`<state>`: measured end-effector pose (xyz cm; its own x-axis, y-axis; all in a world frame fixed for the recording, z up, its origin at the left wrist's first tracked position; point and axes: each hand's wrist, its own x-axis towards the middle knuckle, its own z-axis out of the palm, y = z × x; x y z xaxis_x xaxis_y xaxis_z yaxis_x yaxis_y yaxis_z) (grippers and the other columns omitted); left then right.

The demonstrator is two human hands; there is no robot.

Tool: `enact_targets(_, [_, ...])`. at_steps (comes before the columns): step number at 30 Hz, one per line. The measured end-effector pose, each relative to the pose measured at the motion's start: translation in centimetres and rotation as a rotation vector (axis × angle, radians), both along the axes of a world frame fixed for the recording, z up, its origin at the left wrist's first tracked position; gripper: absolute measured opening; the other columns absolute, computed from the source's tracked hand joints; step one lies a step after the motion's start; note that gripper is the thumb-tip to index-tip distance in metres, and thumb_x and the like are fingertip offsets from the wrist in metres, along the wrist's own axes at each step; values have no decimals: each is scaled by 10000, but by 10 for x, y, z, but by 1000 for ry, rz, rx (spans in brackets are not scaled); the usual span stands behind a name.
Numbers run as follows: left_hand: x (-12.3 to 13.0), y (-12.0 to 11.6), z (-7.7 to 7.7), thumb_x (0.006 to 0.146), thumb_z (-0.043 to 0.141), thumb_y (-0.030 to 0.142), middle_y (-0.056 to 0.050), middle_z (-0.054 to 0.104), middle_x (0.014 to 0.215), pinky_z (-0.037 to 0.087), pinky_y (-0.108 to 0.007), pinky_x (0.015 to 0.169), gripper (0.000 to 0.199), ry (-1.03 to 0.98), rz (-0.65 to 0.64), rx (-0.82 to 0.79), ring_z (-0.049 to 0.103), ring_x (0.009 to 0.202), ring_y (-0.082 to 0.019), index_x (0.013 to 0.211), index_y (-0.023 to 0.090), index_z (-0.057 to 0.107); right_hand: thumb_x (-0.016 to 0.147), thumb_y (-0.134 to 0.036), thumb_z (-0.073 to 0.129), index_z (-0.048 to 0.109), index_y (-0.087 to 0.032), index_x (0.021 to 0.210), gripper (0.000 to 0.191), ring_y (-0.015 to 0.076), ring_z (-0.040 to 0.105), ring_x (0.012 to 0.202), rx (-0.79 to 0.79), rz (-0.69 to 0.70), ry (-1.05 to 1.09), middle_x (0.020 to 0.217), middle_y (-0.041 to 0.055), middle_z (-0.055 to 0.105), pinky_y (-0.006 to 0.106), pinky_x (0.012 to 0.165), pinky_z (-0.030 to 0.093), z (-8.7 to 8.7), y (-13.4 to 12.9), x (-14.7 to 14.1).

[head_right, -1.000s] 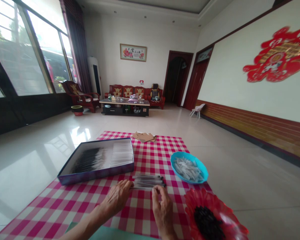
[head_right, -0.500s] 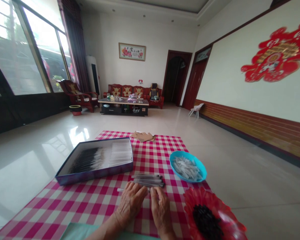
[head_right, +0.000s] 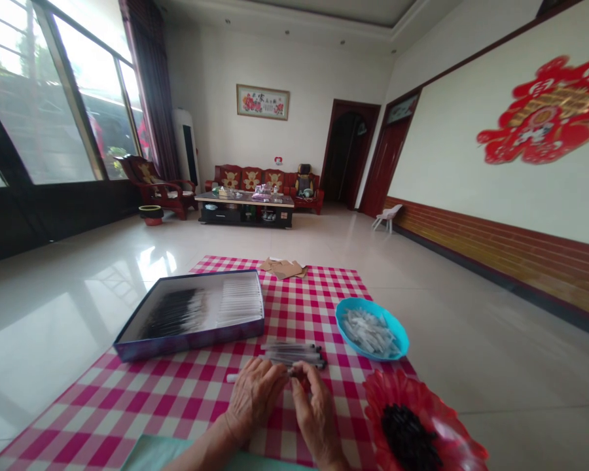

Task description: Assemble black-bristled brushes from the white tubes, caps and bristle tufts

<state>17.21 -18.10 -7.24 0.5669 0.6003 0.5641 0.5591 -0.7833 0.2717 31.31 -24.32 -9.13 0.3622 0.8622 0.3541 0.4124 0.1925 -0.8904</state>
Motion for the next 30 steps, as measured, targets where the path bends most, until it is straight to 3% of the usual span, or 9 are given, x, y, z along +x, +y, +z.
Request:
enact_targets(7, [0, 1, -1, 912, 457, 276, -7, 582, 709, 324, -293, 643, 165, 18, 4, 27, 518, 675, -170, 794, 238, 566, 889, -394, 463, 614, -197, 844, 252, 197, 633, 781, 22, -80, -100, 809, 46, 670, 259, 719, 499, 3, 2, -2])
enact_targets(13, [1, 3, -3, 916, 457, 282, 0, 576, 696, 315, -291, 631, 171, 8, 18, 59, 512, 660, -169, 791, 239, 566, 874, -362, 493, 602, -197, 960, 215, 210, 634, 869, 74, -27, -89, 914, 60, 676, 287, 779, 506, 1, 0, 1])
enact_targets(17, [1, 3, -2, 916, 457, 288, 0, 574, 691, 317, -295, 632, 180, 26, 12, 52, 510, 652, -167, 785, 235, 568, 853, -365, 538, 567, -189, 1080, 289, 228, 636, 920, 47, -27, -37, 998, 84, 674, 312, 797, 516, -1, -1, 0])
enact_targets(23, [1, 2, -2, 912, 463, 298, -2, 571, 692, 326, -295, 644, 175, 40, 10, 49, 511, 660, -168, 790, 232, 569, 905, -367, 439, 621, -197, 844, 256, 204, 634, 808, 51, -93, -160, 836, 64, 673, 291, 750, 501, -1, 5, 0])
enact_targets(30, [0, 2, -2, 922, 444, 305, -5, 583, 702, 325, -291, 643, 197, 30, 6, 38, 517, 663, -166, 791, 230, 570, 887, -325, 471, 603, -198, 964, 199, 210, 619, 922, 88, -36, -162, 959, 71, 662, 311, 832, 489, 0, 2, 1])
